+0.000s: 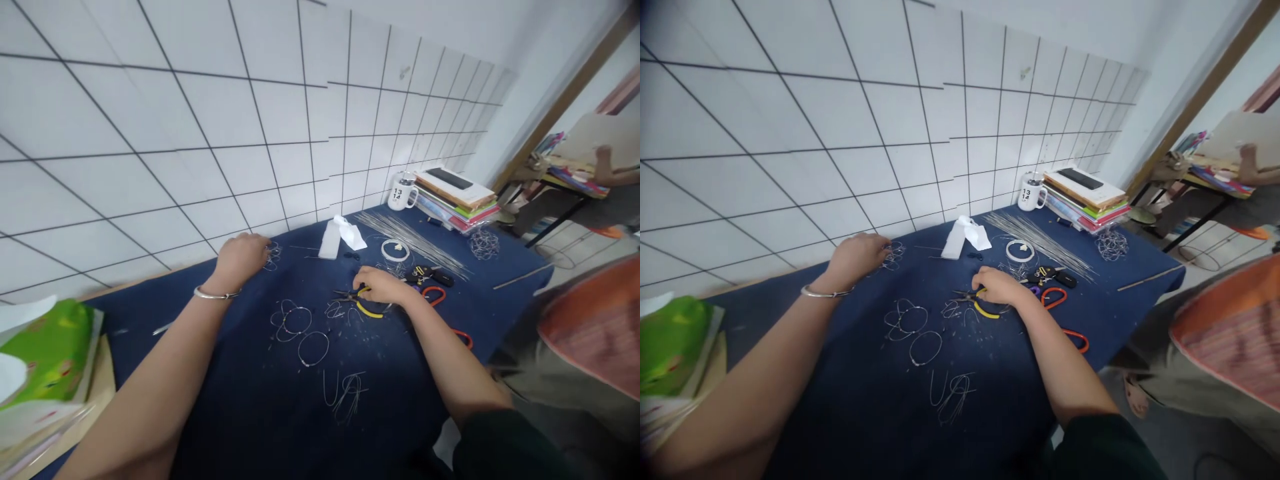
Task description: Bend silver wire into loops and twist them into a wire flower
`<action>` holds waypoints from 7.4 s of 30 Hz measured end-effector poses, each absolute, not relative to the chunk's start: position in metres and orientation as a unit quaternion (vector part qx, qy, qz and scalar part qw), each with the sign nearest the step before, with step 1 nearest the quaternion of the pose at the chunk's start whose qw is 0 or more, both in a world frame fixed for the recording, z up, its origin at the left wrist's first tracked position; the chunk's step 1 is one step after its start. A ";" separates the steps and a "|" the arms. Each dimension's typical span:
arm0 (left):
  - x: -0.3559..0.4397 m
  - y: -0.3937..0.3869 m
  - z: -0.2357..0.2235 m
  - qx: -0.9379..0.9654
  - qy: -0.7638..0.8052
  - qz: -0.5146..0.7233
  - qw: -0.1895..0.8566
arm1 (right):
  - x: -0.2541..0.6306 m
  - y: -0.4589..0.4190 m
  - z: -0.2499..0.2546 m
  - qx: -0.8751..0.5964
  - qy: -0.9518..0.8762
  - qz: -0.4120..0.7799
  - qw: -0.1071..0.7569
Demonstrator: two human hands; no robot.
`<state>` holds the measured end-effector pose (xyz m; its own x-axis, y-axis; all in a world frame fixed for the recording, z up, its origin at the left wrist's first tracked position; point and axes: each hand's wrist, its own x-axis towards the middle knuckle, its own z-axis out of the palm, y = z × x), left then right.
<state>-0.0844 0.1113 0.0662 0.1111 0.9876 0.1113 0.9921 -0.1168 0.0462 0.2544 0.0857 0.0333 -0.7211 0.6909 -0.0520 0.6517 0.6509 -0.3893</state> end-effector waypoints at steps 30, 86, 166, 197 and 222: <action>-0.055 0.075 0.058 -0.852 -0.445 0.101 -0.255 | 0.252 0.088 0.040 -0.375 -0.902 0.213 0.031; -0.029 0.058 0.030 -0.762 -0.426 -0.182 -0.453 | 0.249 0.079 0.048 -0.360 -0.916 0.161 0.080; -0.018 0.067 0.004 -0.546 -0.513 -0.505 -0.428 | 0.194 0.050 0.060 -0.359 -0.925 0.124 -0.027; 0.008 0.036 0.026 -0.699 -0.479 -0.403 -0.347 | 0.203 0.031 0.056 -0.407 -0.896 0.000 0.176; 0.022 0.023 0.033 -0.727 -0.484 -0.367 -0.321 | 0.214 0.026 0.078 -0.408 -0.910 -0.046 0.058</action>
<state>0.0224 0.0232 0.0328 0.2633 0.9386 0.2228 0.4682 -0.3263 0.8212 0.2136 0.0257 0.0783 -0.6609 0.7367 0.1430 0.7473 0.6635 0.0357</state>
